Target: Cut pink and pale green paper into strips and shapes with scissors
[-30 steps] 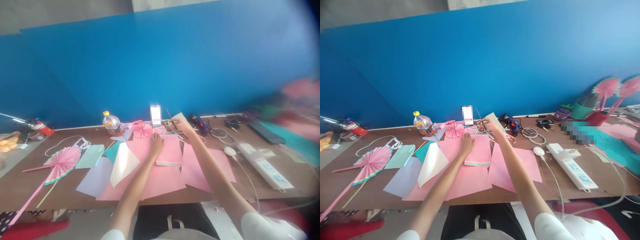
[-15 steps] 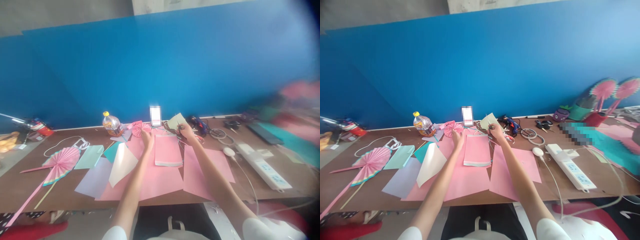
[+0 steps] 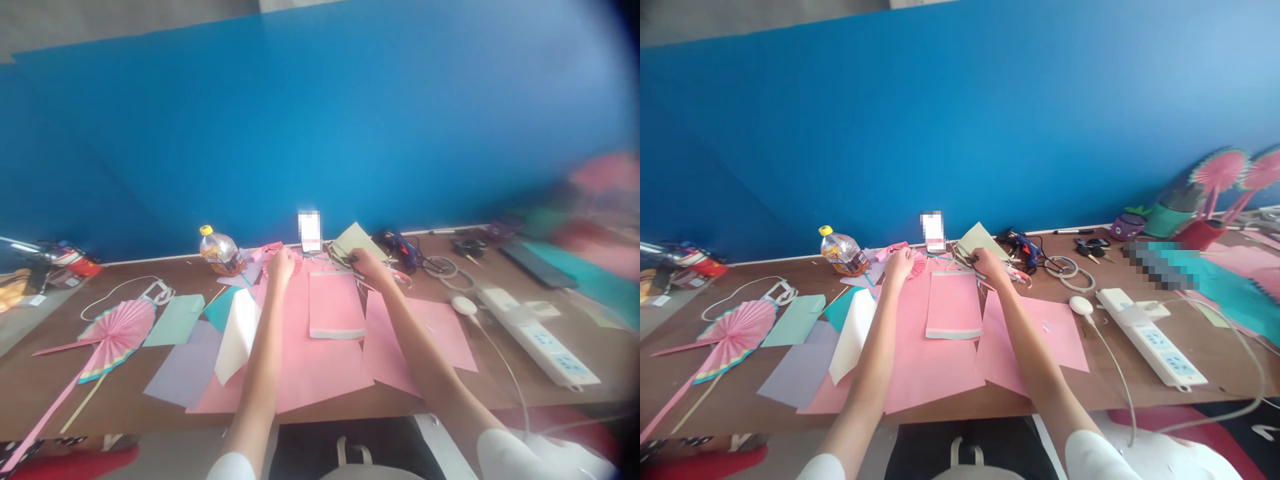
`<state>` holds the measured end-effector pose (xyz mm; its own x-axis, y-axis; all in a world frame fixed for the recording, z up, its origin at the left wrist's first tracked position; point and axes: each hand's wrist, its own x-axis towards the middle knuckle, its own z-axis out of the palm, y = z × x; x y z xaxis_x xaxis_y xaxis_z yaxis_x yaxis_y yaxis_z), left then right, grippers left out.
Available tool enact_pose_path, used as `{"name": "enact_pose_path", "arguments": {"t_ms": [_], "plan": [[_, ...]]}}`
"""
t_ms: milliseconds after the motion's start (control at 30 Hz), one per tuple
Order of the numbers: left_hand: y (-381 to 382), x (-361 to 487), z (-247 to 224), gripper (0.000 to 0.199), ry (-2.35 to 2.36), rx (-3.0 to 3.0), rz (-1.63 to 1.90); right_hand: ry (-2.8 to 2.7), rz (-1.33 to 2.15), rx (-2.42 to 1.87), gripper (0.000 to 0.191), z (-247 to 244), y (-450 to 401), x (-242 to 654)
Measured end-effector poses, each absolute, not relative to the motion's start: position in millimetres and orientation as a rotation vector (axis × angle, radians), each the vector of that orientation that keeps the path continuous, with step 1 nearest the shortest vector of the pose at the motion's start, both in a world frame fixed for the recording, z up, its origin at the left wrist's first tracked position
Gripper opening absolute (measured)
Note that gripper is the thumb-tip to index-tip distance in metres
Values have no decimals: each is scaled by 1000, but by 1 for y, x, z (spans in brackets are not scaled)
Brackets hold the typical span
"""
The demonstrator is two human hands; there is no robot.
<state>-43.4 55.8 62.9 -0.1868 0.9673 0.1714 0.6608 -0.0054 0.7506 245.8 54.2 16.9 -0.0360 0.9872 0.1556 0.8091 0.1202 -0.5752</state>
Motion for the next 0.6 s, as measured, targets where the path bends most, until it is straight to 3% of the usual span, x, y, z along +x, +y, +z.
{"name": "enact_pose_path", "arguments": {"t_ms": [233,433,600], "plan": [[52,-14,36,39,1740,1773,552,-2000,502,-1749,34,21,53,247],[56,-16,22,31,1612,1800,461,-2010,897,-1627,34,36,36,243],[58,-27,28,20,1408,1811,480,-2097,935,-1601,33,55,27,240]]}}
